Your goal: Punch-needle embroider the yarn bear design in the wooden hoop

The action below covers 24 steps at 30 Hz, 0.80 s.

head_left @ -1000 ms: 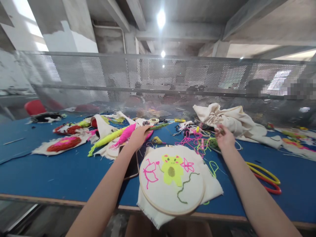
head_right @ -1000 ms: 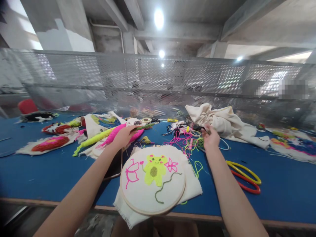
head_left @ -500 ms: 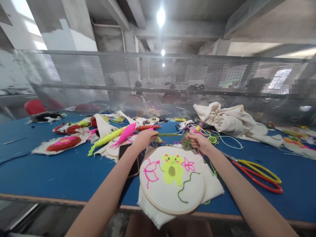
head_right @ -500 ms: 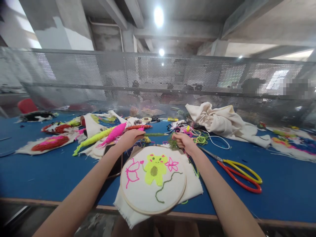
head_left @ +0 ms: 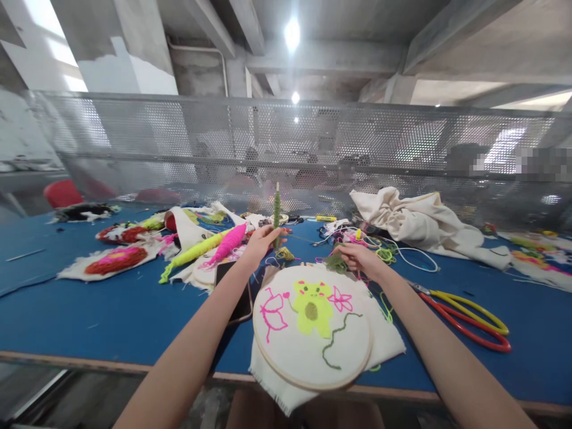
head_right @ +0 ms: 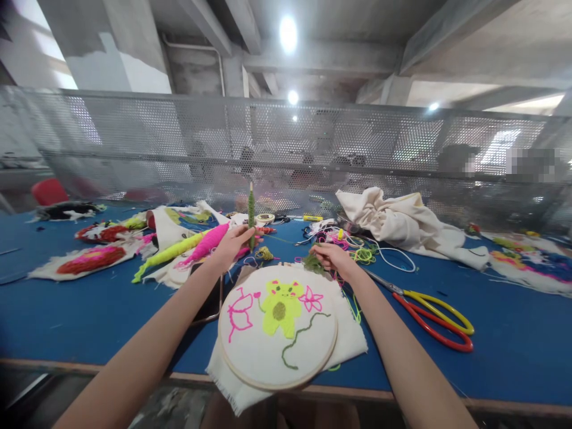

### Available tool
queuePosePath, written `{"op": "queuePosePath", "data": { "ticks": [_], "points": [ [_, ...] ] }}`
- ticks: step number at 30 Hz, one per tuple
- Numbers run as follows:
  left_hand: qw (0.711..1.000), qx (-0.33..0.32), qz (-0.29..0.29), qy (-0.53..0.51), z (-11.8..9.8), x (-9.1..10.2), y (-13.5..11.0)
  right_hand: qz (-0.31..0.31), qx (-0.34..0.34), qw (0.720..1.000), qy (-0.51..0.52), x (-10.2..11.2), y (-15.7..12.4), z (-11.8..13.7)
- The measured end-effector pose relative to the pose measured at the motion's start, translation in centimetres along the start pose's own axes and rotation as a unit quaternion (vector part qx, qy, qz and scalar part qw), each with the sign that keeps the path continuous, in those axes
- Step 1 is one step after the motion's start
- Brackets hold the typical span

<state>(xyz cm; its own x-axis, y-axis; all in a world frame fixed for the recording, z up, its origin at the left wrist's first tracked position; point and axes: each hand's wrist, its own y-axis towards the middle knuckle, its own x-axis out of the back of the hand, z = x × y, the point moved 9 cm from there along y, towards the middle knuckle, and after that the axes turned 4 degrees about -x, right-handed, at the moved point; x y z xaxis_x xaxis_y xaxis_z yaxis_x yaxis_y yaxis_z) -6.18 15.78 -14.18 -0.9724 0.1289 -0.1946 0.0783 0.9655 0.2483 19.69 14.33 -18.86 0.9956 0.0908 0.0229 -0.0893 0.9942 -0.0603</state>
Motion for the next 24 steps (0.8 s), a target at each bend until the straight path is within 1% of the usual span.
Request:
{"op": "queuePosePath", "data": {
  "ticks": [2, 4, 5, 6, 8, 9, 10, 11, 13, 15, 17, 19, 21, 22, 24],
  "points": [
    [0.998, 0.018, -0.045, -0.030, 0.1, 1.2, 0.2, -0.068, 0.021, 0.997, -0.020, 2.1, -0.1, 0.8],
    [0.994, 0.024, -0.099, -0.051, 0.1, 2.9, 0.3, -0.171, 0.045, 0.983, -0.051, 5.6, -0.8, 1.8],
    [0.989, 0.024, -0.129, -0.061, 0.1, 3.8, 0.4, -0.233, 0.058, 0.968, -0.072, 7.7, -1.5, 2.5],
    [0.984, 0.020, -0.159, -0.071, 0.1, 4.8, 0.5, -0.299, 0.071, 0.947, -0.096, 9.8, -2.5, 3.1],
    [0.974, 0.006, -0.211, -0.083, -0.1, 6.6, 0.5, -0.414, 0.091, 0.894, -0.148, 13.4, -4.8, 4.3],
    [0.969, -0.002, -0.232, -0.089, -0.1, 7.3, 0.5, -0.458, 0.096, 0.867, -0.171, 14.8, -5.9, 4.7],
    [0.964, -0.011, -0.248, -0.092, -0.3, 7.8, 0.5, -0.490, 0.096, 0.845, -0.193, 15.8, -6.7, 5.0],
    [0.961, -0.020, -0.260, -0.095, -0.4, 8.2, 0.5, -0.511, 0.089, 0.828, -0.213, 16.5, -7.4, 5.1],
    [0.956, -0.038, -0.275, -0.097, -0.7, 8.5, 0.5, -0.528, 0.066, 0.810, -0.248, 17.3, -7.9, 4.9],
    [0.953, -0.055, -0.280, -0.096, -1.1, 8.5, 0.5, -0.533, 0.048, 0.797, -0.278, 17.4, -8.1, 4.7],
    [0.953, -0.071, -0.282, -0.088, -1.5, 8.3, 0.5, -0.545, 0.045, 0.780, -0.304, 17.5, -8.4, 4.8],
    [0.952, -0.087, -0.286, -0.060, -2.0, 8.3, 0.5, -0.559, 0.042, 0.765, -0.316, 17.8, -8.8, 5.0],
    [0.952, -0.098, -0.289, -0.027, -2.4, 8.2, 0.4, -0.567, 0.035, 0.761, -0.315, 18.5, -9.2, 5.2],
    [0.952, -0.101, -0.288, -0.014, -2.6, 8.2, 0.4, -0.565, 0.032, 0.764, -0.312, 18.9, -9.4, 5.2],
    [0.953, -0.106, -0.283, -0.002, -2.8, 8.3, 0.3, -0.542, 0.031, 0.781, -0.307, 19.9, -9.6, 5.3]
  ]
}}
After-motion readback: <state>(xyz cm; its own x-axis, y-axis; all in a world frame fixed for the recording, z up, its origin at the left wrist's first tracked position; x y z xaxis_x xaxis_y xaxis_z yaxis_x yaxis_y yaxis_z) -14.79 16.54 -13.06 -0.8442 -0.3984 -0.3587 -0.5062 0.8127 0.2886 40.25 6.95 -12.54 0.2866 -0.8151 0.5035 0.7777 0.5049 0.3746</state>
